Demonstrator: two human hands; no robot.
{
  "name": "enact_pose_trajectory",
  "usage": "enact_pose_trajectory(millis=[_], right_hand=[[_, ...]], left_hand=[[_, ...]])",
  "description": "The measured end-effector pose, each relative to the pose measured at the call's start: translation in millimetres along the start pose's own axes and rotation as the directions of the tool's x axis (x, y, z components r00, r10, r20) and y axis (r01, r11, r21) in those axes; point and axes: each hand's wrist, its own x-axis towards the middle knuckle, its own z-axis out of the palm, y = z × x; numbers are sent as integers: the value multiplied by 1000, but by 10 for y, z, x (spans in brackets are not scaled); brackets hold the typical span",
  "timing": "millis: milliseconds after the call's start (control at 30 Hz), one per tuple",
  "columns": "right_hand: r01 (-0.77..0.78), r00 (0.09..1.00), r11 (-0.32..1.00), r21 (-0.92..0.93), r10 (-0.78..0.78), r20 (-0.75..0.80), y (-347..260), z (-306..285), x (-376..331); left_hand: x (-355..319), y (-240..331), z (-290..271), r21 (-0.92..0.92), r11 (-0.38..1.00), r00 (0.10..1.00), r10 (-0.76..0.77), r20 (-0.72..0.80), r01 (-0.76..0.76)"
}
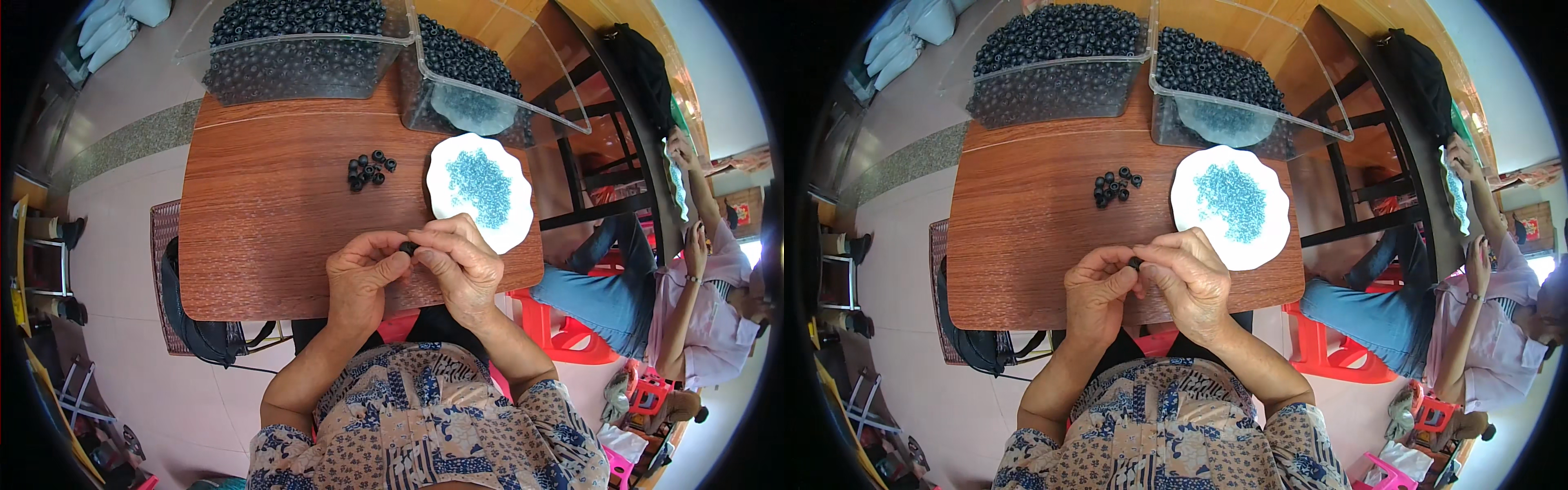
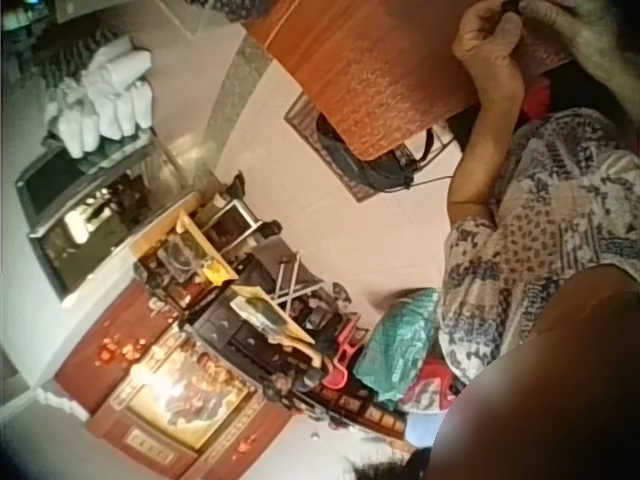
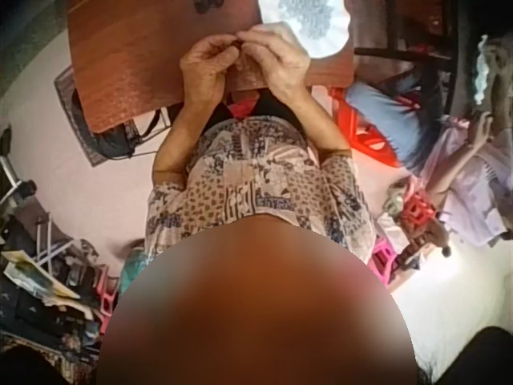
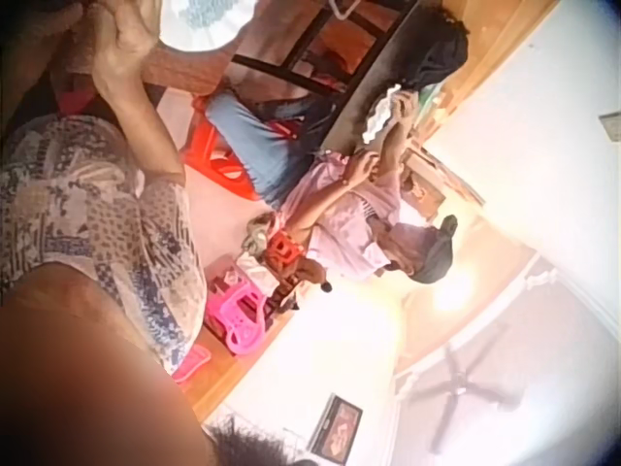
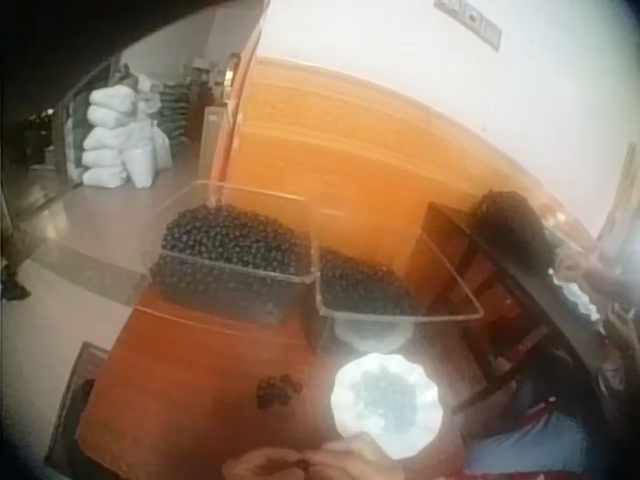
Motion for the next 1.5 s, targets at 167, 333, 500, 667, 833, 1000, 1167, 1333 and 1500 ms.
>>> enact_pose_trajectory(millis=[167, 333, 500, 667, 833, 1000, 1167, 1333, 1500], right_hand=[[122, 992, 986, -114, -121, 21, -2, -15, -7], [194, 980, 957, -215, -200, -3, 23, 23, -28], [351, 917, 841, -412, -398, -30, 50, 69, 2], [402, 881, 779, -480, -472, -28, 104, 115, 1], [416, 860, 737, -533, -509, -33, 124, 145, -4], [467, 843, 707, -531, -538, 25, 133, 157, 17], [405, 887, 792, -457, -462, -15, 148, 164, 46], [255, 948, 903, -344, -305, -96, 102, 147, 49], [245, 956, 922, -301, -281, -83, 63, 119, 76]], left_hand=[[24, 15, 9, -67, 996, 998, -66, -6, 65], [37, 45, 136, -100, 990, 993, -105, -56, 99], [20, 14, 162, -84, 992, 989, -106, -105, 97], [5, -21, 187, 4, 999, 991, -33, -130, 34], [-24, -19, 227, 33, 999, 991, 12, -136, -7], [-20, -67, 207, 30, 996, 984, 93, -152, -89], [12, -44, 186, 22, 998, 987, 68, -143, -65], [46, 74, 166, 90, 996, 990, 21, -142, -8], [29, 143, 221, 88, 996, 995, 35, -98, -26]])
